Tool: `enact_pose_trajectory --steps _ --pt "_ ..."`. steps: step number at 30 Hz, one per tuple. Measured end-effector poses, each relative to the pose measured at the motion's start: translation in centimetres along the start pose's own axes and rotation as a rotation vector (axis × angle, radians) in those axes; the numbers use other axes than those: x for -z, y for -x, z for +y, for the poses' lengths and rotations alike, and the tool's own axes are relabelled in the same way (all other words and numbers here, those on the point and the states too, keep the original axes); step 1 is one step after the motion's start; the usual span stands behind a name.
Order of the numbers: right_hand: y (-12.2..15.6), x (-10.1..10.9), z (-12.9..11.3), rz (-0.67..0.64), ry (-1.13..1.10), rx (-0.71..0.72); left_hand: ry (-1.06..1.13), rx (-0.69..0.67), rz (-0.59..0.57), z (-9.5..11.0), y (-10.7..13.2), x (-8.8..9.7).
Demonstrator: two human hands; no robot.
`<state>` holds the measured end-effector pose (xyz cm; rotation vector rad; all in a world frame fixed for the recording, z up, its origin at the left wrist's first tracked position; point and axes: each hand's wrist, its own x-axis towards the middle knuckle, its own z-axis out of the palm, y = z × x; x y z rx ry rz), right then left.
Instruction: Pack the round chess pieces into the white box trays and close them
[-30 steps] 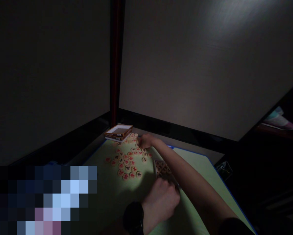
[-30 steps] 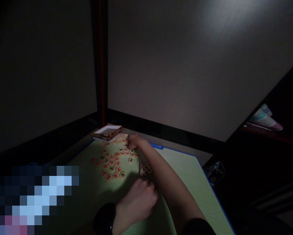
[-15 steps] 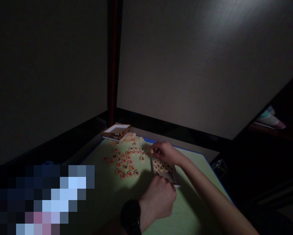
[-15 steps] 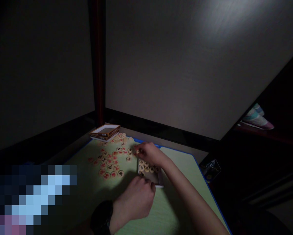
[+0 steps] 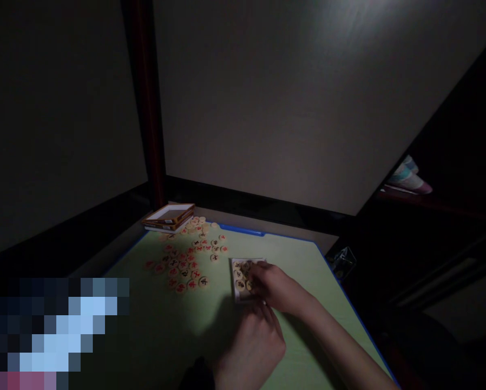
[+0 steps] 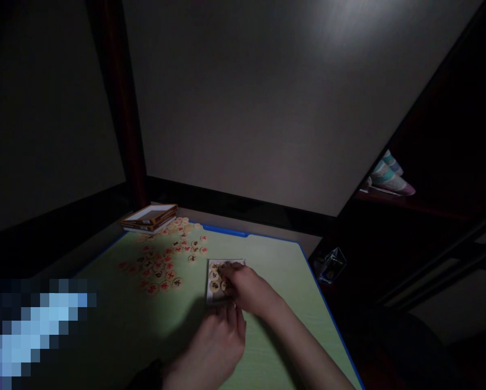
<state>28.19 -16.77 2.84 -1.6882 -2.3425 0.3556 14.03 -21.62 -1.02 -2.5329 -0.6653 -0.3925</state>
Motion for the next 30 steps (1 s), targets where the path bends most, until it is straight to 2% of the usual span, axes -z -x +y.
enact_pose_trajectory --steps 10,14,18,21,24,28,30 --pt "0.1 0.1 0.1 0.028 -0.163 -0.050 -0.009 -0.024 0.007 -0.5 -0.2 0.3" --pt "0.5 1.4 0.2 0.042 -0.180 -0.094 0.058 -0.056 -0.028 -0.8 -0.5 0.8" --pt "-0.3 3.4 0.2 0.116 -0.138 -0.046 0.155 -0.038 0.036 -1.4 -0.7 1.2" --pt "-3.2 4.9 0.2 0.114 -0.068 0.043 0.261 -0.002 0.030 -2.1 -1.1 1.2" --pt "-8.6 5.2 0.2 0.071 0.015 0.134 0.325 0.060 -0.063 -3.3 -1.7 1.2" --pt "-16.8 3.3 0.4 -0.044 0.121 0.160 0.407 0.250 -0.245 -6.1 -2.7 1.3" --pt "-19.8 1.8 0.5 -0.068 0.116 0.149 0.435 0.371 -0.321 -8.0 -2.9 1.2"
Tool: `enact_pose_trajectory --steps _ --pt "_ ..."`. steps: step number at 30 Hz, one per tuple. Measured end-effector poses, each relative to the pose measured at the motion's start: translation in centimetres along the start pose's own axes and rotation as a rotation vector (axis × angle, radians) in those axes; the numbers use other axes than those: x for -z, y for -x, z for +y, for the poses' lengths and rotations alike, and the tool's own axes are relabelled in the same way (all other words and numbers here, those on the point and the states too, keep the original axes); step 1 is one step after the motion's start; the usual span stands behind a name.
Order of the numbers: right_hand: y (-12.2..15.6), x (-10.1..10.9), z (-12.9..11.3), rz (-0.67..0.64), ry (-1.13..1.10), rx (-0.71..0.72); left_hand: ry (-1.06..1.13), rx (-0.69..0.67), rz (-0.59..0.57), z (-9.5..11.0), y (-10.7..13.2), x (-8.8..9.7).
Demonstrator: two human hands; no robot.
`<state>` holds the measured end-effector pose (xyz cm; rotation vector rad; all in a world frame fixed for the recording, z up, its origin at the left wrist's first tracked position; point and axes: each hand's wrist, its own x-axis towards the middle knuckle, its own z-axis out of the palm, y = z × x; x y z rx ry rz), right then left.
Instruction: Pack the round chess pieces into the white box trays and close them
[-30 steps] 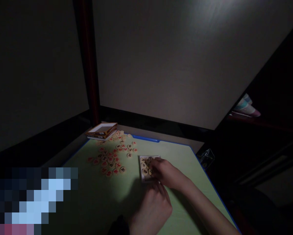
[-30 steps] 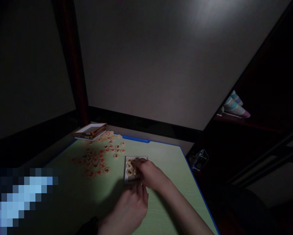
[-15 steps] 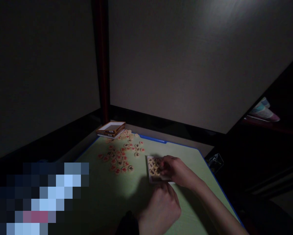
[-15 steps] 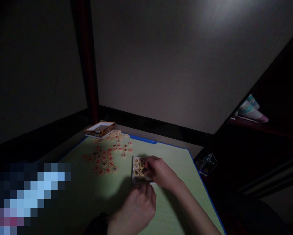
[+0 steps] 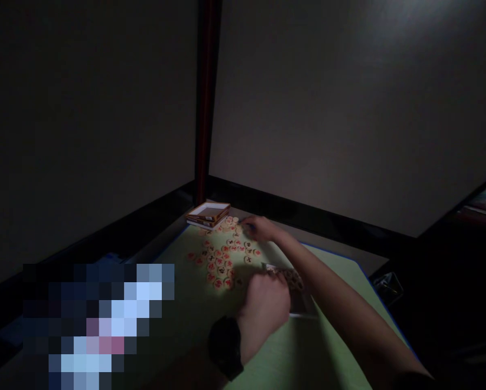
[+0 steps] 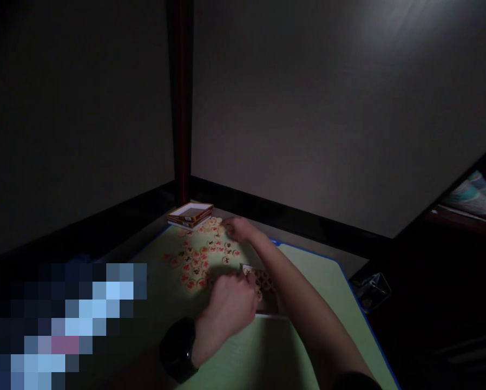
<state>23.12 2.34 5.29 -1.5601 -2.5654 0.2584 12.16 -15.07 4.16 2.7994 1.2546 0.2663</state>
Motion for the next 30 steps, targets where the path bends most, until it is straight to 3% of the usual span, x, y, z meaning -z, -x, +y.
enact_pose_trajectory --steps 5,10,19,30 --pt "-3.2 -2.0 0.8 -0.106 -0.158 -0.072 0.025 0.251 0.025 -4.4 -1.4 1.3" --pt "-3.3 -2.1 1.8 -0.226 -0.221 -0.107 0.005 0.338 0.058 -7.2 -2.2 0.6" --pt "-3.9 -3.1 1.1 -0.112 -0.101 0.022 -0.096 0.404 0.167 -8.8 -2.5 -0.7" --pt "-3.3 -2.5 -0.9 -0.176 -0.004 0.046 -0.039 0.402 0.087 -9.8 -2.6 -1.3"
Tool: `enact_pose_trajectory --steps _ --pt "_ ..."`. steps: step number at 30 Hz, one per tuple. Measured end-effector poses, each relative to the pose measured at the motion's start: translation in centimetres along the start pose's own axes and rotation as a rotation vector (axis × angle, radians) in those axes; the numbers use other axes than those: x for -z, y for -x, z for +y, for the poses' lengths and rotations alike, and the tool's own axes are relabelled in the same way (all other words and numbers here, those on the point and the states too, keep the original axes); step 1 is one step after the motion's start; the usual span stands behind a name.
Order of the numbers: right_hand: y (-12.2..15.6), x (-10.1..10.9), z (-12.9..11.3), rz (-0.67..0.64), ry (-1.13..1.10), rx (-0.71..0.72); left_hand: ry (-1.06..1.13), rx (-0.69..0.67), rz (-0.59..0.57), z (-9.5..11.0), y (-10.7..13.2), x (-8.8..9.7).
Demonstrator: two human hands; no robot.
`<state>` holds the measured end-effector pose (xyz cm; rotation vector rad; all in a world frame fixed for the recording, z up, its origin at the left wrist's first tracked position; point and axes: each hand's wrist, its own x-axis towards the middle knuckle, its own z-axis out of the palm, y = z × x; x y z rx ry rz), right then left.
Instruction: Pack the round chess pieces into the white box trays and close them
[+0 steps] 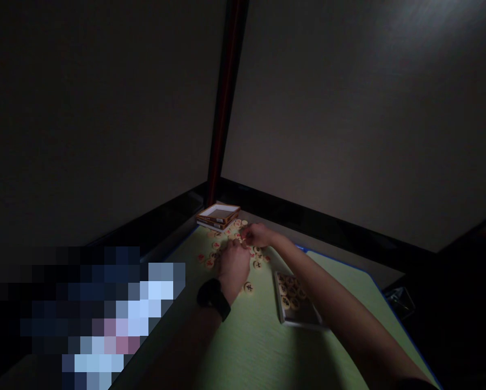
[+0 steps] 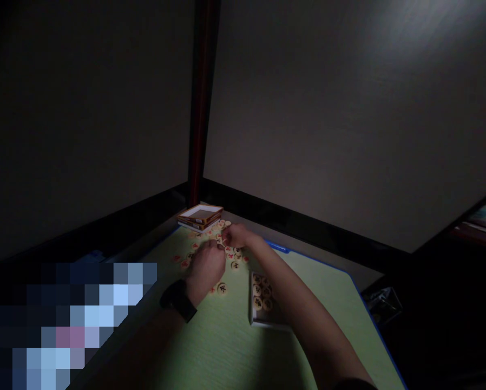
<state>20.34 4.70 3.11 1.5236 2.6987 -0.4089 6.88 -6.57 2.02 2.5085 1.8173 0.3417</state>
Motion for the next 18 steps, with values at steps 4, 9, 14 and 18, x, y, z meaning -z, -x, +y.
enact_pose_trajectory --steps 4,9,14,18 --pt "0.0 0.0 -0.3 0.002 -0.118 -0.033 0.028 0.017 0.003 0.1 0.0 -0.2" --pt "-0.3 -0.8 0.2 0.011 -0.427 -0.096 0.038 0.033 0.001 0.1 -0.1 0.0" --pt "-0.3 -1.4 0.5 0.007 -0.580 -0.125 0.060 0.033 0.007 -0.1 -0.1 -0.2" --pt "-0.3 -1.5 0.4 -0.001 -0.645 -0.164 0.076 0.062 0.005 -0.1 -0.2 -0.2"
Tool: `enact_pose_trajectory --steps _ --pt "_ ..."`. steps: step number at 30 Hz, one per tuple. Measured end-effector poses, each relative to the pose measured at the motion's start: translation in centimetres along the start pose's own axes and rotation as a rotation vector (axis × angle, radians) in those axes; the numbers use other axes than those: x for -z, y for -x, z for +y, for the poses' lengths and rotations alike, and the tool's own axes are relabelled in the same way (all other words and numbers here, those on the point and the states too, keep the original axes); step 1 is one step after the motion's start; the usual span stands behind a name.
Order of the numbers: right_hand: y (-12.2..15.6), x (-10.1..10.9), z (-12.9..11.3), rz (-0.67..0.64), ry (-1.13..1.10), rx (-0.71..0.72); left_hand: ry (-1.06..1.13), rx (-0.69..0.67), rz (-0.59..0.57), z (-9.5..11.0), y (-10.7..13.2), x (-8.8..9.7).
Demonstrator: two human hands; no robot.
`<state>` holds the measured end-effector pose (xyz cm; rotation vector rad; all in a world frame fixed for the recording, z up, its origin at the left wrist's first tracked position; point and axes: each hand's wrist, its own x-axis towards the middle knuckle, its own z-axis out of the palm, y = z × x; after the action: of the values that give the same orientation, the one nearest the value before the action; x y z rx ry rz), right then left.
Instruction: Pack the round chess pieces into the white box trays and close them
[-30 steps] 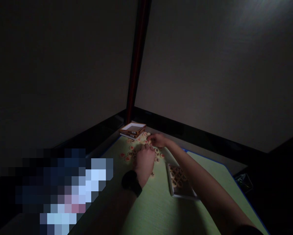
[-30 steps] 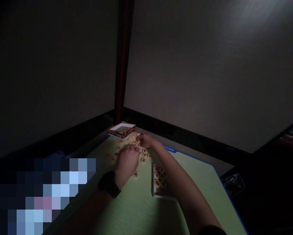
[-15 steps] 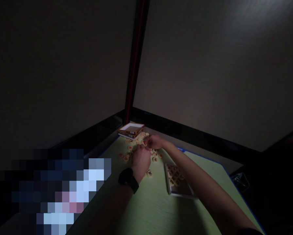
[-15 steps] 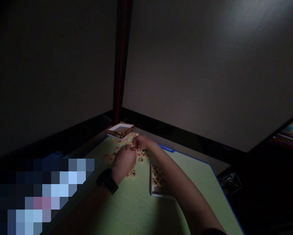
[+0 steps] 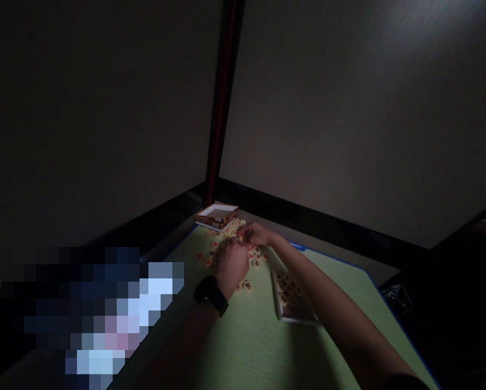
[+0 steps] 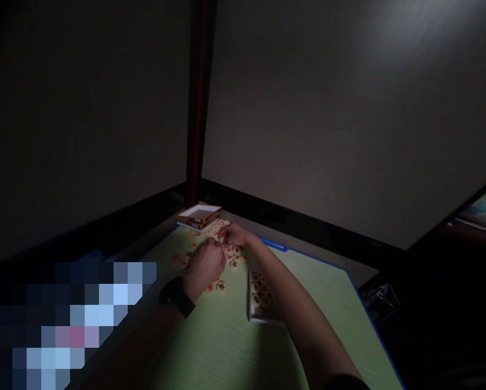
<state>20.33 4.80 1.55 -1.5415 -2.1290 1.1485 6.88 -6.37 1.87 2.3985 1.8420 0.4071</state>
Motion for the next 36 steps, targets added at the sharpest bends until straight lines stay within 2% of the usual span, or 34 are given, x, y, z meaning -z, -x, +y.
enact_pose_trajectory --steps 4,18,23,28,32,36 --pt "0.2 -0.2 -0.2 0.013 -0.103 -0.007 0.002 -0.005 -0.009 0.0 0.0 0.2" --pt "0.7 0.1 0.9 0.092 -0.193 -0.016 0.028 -0.049 -0.014 -0.4 -0.2 -0.1" --pt "1.3 0.8 2.4 0.213 -0.076 0.005 0.013 -0.164 0.062 -0.8 -0.3 -0.6" --pt "1.6 1.6 3.1 0.268 0.091 -0.011 -0.009 -0.194 0.006 -1.0 -0.4 -0.8" --pt "2.0 2.2 2.1 0.253 0.215 0.016 -0.049 -0.173 0.002 -1.1 -0.6 -0.9" --pt "2.3 1.9 0.4 0.213 0.466 0.119 -0.080 -0.155 0.032 -1.3 -0.7 -1.1"
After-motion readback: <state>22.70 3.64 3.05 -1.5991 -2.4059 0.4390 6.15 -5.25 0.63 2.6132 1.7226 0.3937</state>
